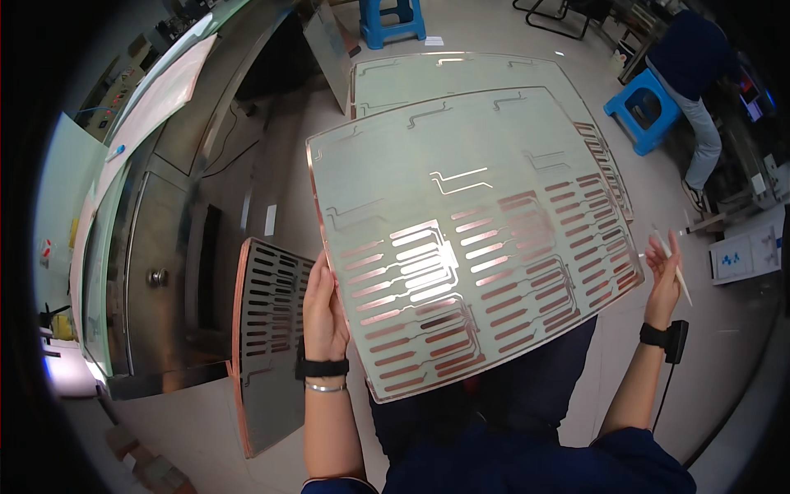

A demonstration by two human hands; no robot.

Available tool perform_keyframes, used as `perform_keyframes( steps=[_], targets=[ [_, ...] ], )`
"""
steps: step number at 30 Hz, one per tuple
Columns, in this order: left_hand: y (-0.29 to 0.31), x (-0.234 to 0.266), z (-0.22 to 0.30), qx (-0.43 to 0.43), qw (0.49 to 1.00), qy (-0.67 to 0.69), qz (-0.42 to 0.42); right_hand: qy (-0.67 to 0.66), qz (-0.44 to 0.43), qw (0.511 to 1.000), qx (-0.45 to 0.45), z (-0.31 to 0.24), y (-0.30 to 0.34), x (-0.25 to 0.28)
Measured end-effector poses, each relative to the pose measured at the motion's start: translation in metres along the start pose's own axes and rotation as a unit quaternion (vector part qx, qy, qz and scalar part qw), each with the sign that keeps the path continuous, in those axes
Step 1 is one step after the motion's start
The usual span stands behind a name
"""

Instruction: The recorder uses a pen to mark specific lines and points on a large green-surfaced metal sheet.

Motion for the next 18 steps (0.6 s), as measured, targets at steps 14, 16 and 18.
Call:
perform_keyframes(
  steps=[14, 16, 18],
  targets=[
    [0.148, -0.022, -0.072, 0.217, 0.973, 0.05, -0.056, 0.075, -0.417, 0.877, 0.229, -0.11, 0.157, -0.192],
    [0.148, -0.022, -0.076, 0.24, 0.969, 0.028, -0.043, 0.096, -0.415, 0.865, 0.265, -0.115, 0.161, -0.194],
    [0.148, -0.021, -0.076, 0.237, 0.97, 0.022, -0.043, 0.101, -0.419, 0.859, 0.274, -0.117, 0.162, -0.195]
  ],
)
Point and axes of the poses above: each hand's wrist, its own y-axis away from the middle knuckle, its own x-axis out of the back of the hand, z = x × y, the point moved 9 cm from there along -y, towards the middle knuckle, and after that the axes turned 3 degrees about y, right-handed, at the moved point
